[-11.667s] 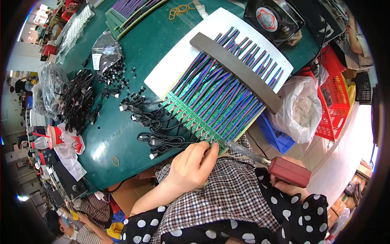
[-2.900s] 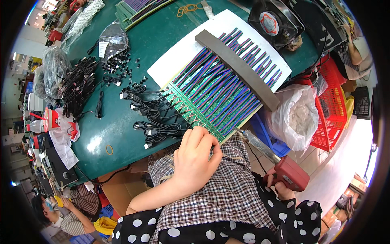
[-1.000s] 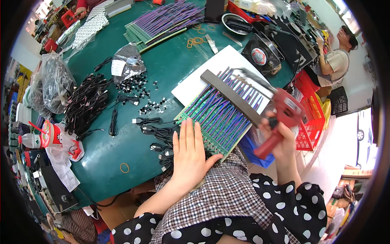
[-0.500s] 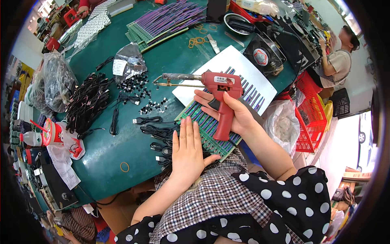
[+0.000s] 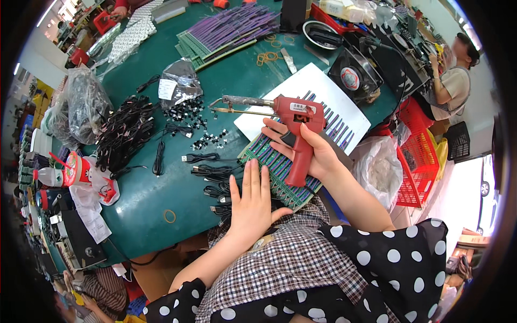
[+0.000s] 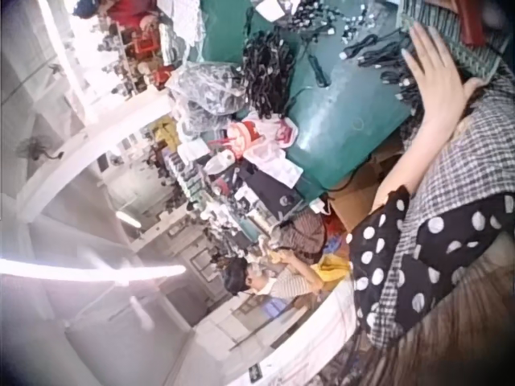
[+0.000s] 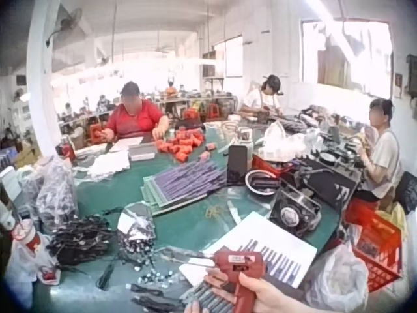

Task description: The person solders cables onto a panel of circuit boards using a soldering tool, then attaches electronic components to the boards.

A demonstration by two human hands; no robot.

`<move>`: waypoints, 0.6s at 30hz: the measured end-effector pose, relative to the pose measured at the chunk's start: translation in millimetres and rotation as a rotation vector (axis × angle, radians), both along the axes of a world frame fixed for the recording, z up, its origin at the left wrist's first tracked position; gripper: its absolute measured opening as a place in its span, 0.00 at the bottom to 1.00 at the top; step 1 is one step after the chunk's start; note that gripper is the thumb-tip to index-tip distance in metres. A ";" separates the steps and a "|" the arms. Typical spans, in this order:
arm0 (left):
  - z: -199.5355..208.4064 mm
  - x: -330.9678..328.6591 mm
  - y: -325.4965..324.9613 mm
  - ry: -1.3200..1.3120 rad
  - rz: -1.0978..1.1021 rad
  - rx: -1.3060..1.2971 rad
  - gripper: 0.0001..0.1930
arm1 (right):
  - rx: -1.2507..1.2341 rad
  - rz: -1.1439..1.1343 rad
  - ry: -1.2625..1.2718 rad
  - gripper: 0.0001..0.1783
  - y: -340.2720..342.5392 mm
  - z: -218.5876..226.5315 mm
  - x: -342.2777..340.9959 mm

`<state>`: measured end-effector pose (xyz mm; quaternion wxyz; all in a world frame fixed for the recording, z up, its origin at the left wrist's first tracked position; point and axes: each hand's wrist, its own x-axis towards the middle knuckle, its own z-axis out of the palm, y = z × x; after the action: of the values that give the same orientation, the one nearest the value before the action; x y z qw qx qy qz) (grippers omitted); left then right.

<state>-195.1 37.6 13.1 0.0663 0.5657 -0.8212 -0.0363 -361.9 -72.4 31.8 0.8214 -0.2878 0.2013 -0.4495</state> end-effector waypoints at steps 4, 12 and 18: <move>21.3 22.5 -30.7 0.485 0.166 -0.034 0.43 | 0.035 -0.018 -0.069 0.35 1.8 -1.8 -8.6; 25.2 58.7 -69.7 1.078 0.135 0.408 0.22 | -0.016 -0.182 -0.323 0.34 33.1 28.4 -51.2; 74.0 97.9 -22.3 1.245 -0.074 0.351 0.09 | 0.019 -0.297 -0.349 0.39 51.3 20.9 -116.3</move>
<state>-97.2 15.3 87.1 0.4352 0.4126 -0.6300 -0.4934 -478.3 -21.1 52.7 0.7713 -0.1654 0.1006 -0.6064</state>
